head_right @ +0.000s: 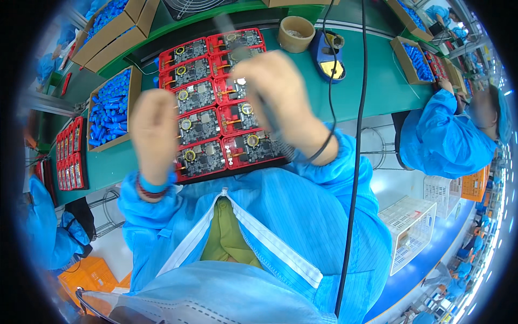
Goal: The person places a tray of circuit boards onto the workbench and solders components using a soldering iron and solder wire. The person then takes battery cells from a box and solders them onto the circuit boards using the soldering iron.
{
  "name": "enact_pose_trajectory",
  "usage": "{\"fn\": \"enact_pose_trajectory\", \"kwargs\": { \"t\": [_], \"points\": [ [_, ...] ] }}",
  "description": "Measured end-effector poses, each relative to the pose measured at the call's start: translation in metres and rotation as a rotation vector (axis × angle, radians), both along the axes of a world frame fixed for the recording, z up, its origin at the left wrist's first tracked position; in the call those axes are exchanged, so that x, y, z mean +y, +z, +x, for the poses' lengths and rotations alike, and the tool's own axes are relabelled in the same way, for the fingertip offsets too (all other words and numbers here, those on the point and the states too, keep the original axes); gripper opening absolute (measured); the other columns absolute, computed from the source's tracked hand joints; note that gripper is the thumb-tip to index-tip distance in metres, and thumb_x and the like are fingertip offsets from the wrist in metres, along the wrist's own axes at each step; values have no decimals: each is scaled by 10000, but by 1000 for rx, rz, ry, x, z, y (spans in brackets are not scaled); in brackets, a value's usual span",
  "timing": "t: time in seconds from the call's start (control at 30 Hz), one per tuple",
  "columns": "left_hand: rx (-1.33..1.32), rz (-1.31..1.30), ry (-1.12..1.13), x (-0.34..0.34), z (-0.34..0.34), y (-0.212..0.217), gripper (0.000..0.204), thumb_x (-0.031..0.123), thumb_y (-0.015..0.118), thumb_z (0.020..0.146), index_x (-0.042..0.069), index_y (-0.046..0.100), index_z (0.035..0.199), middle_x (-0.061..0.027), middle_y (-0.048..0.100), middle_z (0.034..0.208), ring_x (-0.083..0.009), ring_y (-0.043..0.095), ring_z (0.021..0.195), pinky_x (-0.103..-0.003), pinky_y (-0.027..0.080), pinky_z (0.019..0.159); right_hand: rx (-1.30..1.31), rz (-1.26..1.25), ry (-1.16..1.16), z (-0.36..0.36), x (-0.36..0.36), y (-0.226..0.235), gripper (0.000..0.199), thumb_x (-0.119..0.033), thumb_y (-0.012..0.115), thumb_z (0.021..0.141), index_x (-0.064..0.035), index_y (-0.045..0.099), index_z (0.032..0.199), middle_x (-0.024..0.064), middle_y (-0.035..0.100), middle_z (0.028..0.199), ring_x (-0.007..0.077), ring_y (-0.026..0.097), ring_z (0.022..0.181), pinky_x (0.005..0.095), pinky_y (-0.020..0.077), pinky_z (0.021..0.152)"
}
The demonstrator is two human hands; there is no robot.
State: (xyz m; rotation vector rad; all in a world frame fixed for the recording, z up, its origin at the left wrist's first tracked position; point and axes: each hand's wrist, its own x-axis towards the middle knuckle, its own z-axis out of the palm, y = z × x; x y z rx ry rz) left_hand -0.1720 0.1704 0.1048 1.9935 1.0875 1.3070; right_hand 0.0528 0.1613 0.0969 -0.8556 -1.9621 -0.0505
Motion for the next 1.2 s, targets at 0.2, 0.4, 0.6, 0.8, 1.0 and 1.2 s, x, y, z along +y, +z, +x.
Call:
{"fn": "enact_pose_trajectory", "kwargs": {
  "t": [0.2,0.4,0.6,0.8,1.0,1.2],
  "points": [
    [-106,-172,-69,7,-17,-1,29,14,531,869,9,526,840,-6,477,702,-57,439,646,-220,378,575,268,185,-324,64,65,31,113,3,564,858,-13,554,969,22,555,813,88,528,715,210,431,644],
    [-58,-244,-127,-15,-7,-12,43,-1,537,850,6,523,810,-32,477,663,-77,450,614,-240,381,559,213,122,-385,133,176,57,260,-6,554,842,-75,531,1092,12,520,817,79,496,736,213,419,640],
    [-42,-347,-122,-28,-15,-16,37,-2,537,843,2,526,808,-52,495,666,-97,472,601,-255,390,550,348,-16,-202,135,150,46,188,-16,563,841,-54,558,1025,7,537,807,77,504,720,209,413,647],
    [55,-421,-234,-46,1,-38,13,5,540,818,4,530,811,-144,526,691,-284,535,604,-338,428,568,418,-276,-112,82,27,11,111,-53,534,885,23,555,963,55,566,818,122,542,691,242,445,666],
    [247,-151,-241,-44,22,-63,26,38,554,799,34,529,797,-147,536,695,-339,519,672,-427,402,625,491,-449,197,55,-70,-23,256,-193,506,907,47,572,850,90,544,702,107,476,555,236,356,484],
    [366,18,-202,-39,35,-70,58,33,609,734,38,553,752,-103,519,767,-313,486,772,-411,400,683,342,-551,220,50,-98,-33,299,-281,575,866,9,593,791,94,565,670,179,521,564,287,396,501]
  ]
}}
